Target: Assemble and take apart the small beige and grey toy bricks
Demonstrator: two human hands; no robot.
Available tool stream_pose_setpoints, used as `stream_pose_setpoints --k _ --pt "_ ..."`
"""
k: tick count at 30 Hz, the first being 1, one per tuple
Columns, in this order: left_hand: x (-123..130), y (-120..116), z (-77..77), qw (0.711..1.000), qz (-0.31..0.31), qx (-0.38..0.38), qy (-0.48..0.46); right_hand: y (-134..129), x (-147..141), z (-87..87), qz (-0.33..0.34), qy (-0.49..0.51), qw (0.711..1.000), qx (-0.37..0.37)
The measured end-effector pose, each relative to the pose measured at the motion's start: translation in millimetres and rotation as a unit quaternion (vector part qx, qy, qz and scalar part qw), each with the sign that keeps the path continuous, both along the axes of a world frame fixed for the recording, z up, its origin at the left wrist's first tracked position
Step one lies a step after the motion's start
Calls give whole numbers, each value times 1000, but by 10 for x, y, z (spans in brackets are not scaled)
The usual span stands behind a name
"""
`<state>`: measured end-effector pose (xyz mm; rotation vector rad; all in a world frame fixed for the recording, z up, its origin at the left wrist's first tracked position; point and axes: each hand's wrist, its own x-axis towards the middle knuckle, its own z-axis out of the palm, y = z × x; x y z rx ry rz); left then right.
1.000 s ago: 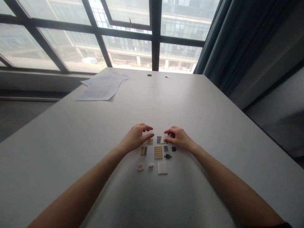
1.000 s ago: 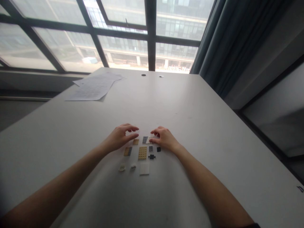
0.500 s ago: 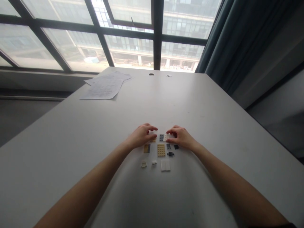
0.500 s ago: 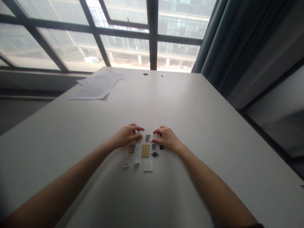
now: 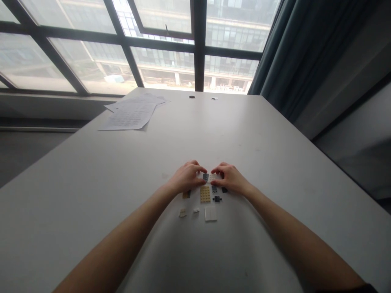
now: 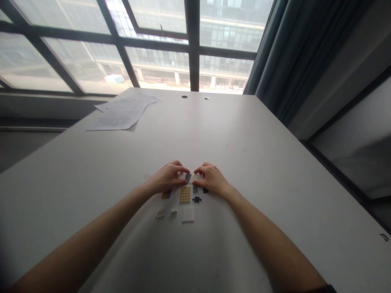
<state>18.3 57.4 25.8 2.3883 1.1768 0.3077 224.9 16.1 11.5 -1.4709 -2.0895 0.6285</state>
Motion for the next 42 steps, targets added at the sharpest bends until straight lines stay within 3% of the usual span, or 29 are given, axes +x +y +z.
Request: stream_pose_setpoints --k 10,14,23,32,35,37,40,42 --pt "168 18 49 998 -29 44 24 32 37 27 -6 -14 1000 22" --pt "426 54 24 997 -43 54 22 43 278 43 -16 -20 1000 17" --pt "1309 43 -50 996 -61 64 -3 -13 1121 65 -74 -38 997 -6" --pt "1564 23 -101 996 -58 54 -39 -85 1339 42 -99 -36 994 -11" --pt "1492 7 -24 996 -56 50 -57 -109 1360 26 -116 -9 993 -4" --pt "1289 6 85 994 -59 50 -79 -157 1387 -2 -143 25 989 5" --pt "700 2 266 986 -55 50 -152 -274 1427 -64 -175 70 982 19" --pt "208 -44 337 987 -36 40 -152 -354 1433 -100 -186 82 978 44"
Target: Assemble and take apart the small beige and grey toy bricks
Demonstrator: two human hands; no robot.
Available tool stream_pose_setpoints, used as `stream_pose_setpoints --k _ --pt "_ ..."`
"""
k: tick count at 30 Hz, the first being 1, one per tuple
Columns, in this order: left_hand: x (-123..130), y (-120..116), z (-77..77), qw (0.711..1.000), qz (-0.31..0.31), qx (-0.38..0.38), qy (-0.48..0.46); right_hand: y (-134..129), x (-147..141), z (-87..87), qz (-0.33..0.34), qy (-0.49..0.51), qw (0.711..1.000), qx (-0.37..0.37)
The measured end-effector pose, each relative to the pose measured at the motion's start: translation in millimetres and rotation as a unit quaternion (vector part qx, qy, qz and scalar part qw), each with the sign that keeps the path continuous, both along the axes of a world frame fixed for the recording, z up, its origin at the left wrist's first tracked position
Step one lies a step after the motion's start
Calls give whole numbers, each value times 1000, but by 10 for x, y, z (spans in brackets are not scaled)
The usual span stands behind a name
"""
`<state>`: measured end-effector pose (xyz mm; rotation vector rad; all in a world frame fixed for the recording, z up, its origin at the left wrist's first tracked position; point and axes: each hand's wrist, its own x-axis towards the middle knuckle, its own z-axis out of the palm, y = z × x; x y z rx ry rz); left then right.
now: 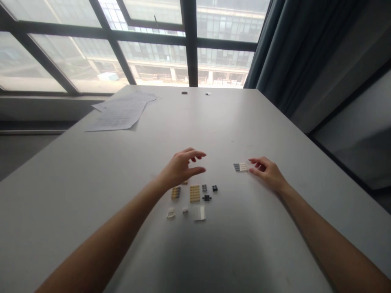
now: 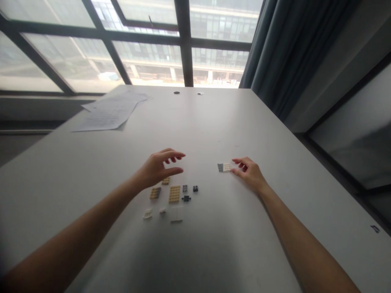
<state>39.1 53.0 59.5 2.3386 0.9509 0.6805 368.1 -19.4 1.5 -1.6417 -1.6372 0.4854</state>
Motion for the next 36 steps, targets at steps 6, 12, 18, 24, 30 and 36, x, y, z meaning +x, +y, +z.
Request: stream_pose_setpoints --k 6,12,18,24,30,36 --pt "-893 -327 -147 994 9 -37 100 -96 -112 -24 18 -17 999 41" --pt "-841 -402 -308 991 7 -38 131 -150 -134 -46 8 -24 998 49" --pt "-826 -398 -250 989 8 -25 149 -168 -92 -86 -33 -10 998 48" --pt "-142 -214 112 997 44 58 36 -138 -168 -73 -19 -74 993 93" --pt "877 60 -119 996 -10 19 85 -182 -259 -38 46 -207 969 127" --pt "1035 123 -386 996 -11 4 91 -163 -265 -42 41 -197 972 118"
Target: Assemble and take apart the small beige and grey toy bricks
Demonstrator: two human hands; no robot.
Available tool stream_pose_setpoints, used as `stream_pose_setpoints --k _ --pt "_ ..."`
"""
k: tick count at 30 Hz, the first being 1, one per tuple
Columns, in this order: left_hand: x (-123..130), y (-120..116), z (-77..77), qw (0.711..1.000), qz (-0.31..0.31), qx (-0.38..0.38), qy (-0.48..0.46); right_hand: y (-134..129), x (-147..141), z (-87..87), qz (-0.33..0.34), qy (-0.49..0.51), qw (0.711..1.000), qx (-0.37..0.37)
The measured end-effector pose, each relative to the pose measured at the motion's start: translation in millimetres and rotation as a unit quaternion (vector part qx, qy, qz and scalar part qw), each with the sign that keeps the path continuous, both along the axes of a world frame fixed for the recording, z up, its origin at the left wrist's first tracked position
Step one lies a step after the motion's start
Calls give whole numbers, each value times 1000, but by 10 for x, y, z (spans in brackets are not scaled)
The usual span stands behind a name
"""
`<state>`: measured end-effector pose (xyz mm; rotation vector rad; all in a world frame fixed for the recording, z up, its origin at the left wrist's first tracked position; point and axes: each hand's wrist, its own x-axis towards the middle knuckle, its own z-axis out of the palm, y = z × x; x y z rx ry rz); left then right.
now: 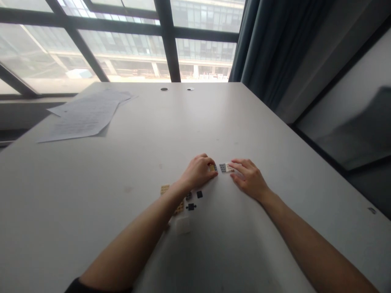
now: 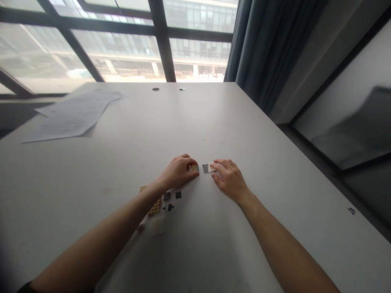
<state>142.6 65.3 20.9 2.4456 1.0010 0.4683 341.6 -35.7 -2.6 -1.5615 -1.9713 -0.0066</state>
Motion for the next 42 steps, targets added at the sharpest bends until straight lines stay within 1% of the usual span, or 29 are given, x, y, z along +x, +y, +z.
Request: stream_pose_setpoints --k 6,10,15,18,21,23,26,31,34,36,38,40,42 --pt "-1 -43 -9 1000 2 1 -1 26 21 -27 -15 48 999 -9" --pt "-1 -60 -20 1000 2 -1 -4 18 25 -30 -20 48 999 -9" --pt "-50 -57 -24 1000 5 0 -10 -7 -21 -9 -16 1 1000 2" --pt "-60 -53 -35 1000 2 1 -15 -11 -113 13 10 -52 998 15" --pt "-56 -49 -56 1000 -3 4 -25 0 -219 22 43 -104 994 13" --pt "-57 -48 -67 999 -7 5 -32 8 -265 19 50 -127 991 9" --pt "-67 -52 -73 999 -12 5 -38 15 -285 8 52 -138 989 7" --pt "-45 -78 -81 999 -8 2 -42 20 -267 -8 58 -128 990 8" --pt "-38 -76 -47 999 -3 -7 -45 23 -259 -12 59 -120 991 12" --pt "-110 -48 27 998 2 -15 -55 22 -255 -14 52 -108 993 17" --pt "-295 1 138 997 19 -19 -77 18 -249 -17 37 -91 995 23" --pt "-598 48 249 994 53 -7 -98 13 -243 -23 25 -78 996 28" --pt "-966 64 315 994 61 -2 -89 10 -237 -31 18 -72 997 30"
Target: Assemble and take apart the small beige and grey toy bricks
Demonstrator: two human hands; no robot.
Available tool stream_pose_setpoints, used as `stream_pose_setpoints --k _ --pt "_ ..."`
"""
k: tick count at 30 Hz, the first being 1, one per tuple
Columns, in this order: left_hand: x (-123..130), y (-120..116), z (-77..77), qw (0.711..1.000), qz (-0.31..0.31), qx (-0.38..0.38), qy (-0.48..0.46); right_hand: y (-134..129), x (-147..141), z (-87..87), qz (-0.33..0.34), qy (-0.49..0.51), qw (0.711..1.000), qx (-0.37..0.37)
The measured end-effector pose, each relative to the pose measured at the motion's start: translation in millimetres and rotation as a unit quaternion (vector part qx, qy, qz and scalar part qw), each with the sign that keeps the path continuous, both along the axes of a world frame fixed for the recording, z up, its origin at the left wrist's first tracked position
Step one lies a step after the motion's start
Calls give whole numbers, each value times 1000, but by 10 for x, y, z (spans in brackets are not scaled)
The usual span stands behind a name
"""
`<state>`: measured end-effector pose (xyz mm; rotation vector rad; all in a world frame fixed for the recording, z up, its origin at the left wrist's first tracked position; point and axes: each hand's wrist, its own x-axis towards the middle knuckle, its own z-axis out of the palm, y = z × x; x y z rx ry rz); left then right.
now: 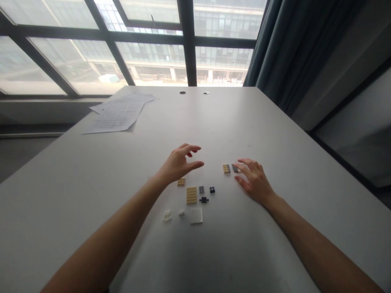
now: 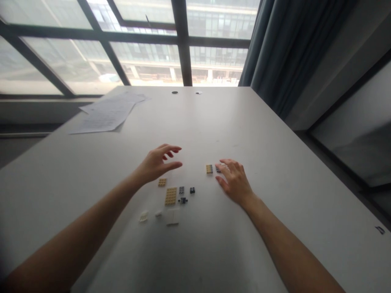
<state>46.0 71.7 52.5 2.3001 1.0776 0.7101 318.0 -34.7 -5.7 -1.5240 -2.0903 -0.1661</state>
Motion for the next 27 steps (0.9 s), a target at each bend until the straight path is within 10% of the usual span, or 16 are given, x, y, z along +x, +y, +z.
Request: stream_pose_setpoints --k 8,19,27 --pt "-773 -240 -253 991 -23 -39 125 -12 11 -10 -7 8 1000 17" --pt "-708 -257 -408 993 -9 24 115 -7 51 -29 -35 20 998 57" --pt "-141 -497 -24 989 -13 121 90 0 63 -7 -43 75 992 95"
